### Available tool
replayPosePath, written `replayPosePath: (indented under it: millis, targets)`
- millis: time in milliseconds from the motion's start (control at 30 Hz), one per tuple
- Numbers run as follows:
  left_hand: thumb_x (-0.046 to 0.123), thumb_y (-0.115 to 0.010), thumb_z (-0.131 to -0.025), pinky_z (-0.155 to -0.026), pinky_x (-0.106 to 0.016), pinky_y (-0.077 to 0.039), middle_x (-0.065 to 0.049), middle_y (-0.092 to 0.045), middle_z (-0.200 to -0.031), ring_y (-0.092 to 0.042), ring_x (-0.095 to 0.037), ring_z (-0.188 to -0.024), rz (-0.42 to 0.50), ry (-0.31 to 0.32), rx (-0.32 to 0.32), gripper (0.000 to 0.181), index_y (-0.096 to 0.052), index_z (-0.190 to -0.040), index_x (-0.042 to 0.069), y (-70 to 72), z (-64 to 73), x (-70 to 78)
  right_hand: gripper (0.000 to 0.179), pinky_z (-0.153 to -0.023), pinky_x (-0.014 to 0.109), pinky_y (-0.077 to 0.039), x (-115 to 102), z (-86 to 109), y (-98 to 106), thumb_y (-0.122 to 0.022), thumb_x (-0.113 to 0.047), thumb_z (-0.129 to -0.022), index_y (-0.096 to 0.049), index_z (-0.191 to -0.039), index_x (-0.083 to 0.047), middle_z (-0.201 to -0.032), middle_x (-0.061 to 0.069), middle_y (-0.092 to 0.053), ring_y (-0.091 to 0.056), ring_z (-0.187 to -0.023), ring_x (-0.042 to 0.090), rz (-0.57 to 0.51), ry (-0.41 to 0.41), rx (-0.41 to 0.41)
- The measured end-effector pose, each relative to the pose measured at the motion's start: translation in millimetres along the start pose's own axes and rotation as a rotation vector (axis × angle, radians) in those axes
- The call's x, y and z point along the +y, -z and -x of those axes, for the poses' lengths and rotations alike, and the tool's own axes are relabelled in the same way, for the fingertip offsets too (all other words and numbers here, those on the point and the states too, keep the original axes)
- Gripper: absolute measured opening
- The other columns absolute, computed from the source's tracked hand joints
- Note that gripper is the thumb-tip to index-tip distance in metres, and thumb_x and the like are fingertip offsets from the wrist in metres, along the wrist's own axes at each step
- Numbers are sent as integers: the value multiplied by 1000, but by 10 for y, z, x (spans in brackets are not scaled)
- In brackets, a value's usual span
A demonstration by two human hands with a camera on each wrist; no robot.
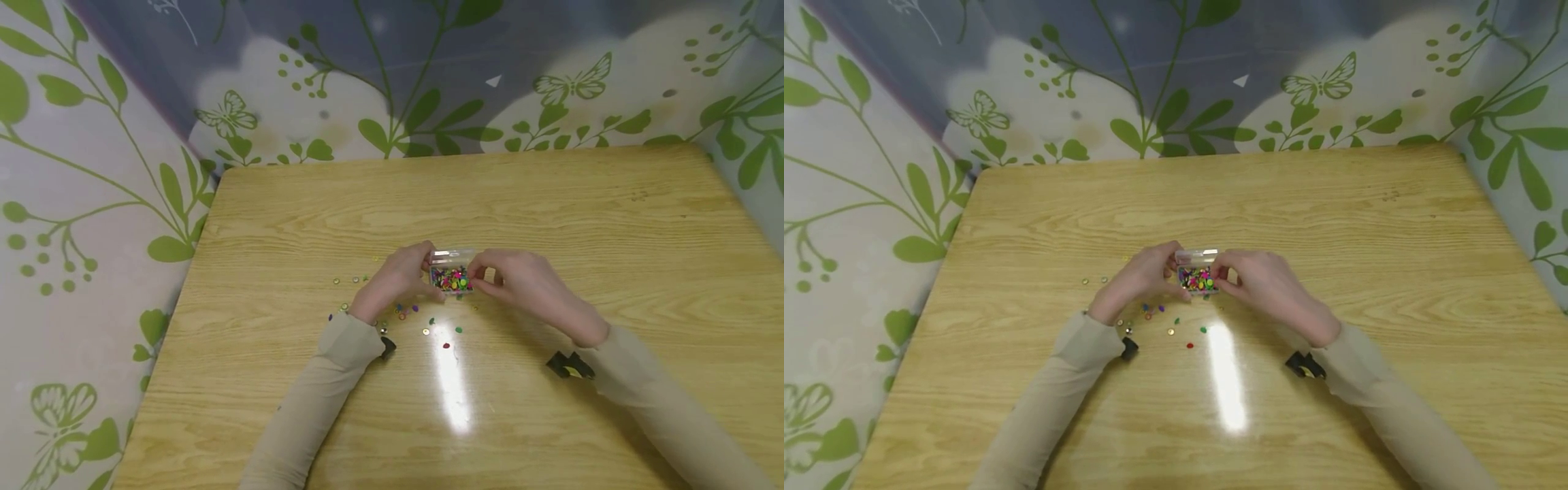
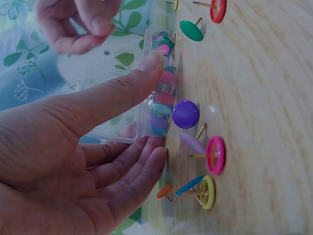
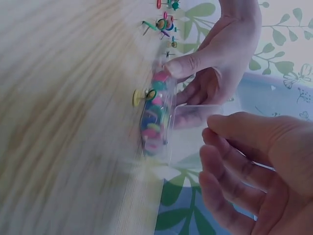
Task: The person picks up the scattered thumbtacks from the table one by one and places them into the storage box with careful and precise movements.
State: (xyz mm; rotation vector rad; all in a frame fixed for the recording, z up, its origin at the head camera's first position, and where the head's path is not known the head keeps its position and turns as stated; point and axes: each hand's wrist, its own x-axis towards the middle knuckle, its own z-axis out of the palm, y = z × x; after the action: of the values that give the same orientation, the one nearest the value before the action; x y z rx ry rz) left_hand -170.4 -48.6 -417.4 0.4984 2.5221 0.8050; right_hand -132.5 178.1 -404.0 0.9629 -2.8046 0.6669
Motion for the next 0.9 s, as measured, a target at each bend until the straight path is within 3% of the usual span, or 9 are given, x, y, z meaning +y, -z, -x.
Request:
replayPosePath:
  millis: [267, 633, 767, 900]
  targets:
    - [30, -91, -75, -85, -32, -51, -3, -61, -113, -57, -19, -98, -7, -8, -2, 60, -55, -118, 10, -1, 16, -15, 10, -44, 19, -35, -72, -143, -69, -80, -14, -87, -79, -97, -14, -87, -1, -74, -54, -55, 4, 11, 35, 50]
    - [30, -91, -76, -87, -32, -51, -3, -61, -115, -57, -19, -99, -7, -9, -8, 61, -54, -120, 10, 8, 30, 13, 15, -42, 21, -34, -29, -116, -75, -79, -13, -88, -77, -102, -14, -90, -1, -75, -45, -50, 3, -5, 23, 90]
    - [30, -91, -75, -85, -32, -52, -2, -60, -113, -57, -19, -97, 1, 2, -4, 59, -54, -117, 10, 7, 30, 14, 12, -45, 22, -39, 15, -64, -55, -80, -12, -87, -76, -98, -15, -89, -2, -74, -51, -53, 4, 7, 10, 78]
    - [30, -91, -75, -83, -30, -51, -2, -60, -110, -57, -19, -95, 1, -1, -1, 58, -54, -114, 10, 5, 30, 7, 10, -49, 22, -43, 40, -1, -29, -80, -11, -86, -76, -94, -16, -86, -4, -74, -55, -57, 3, 11, 14, 2]
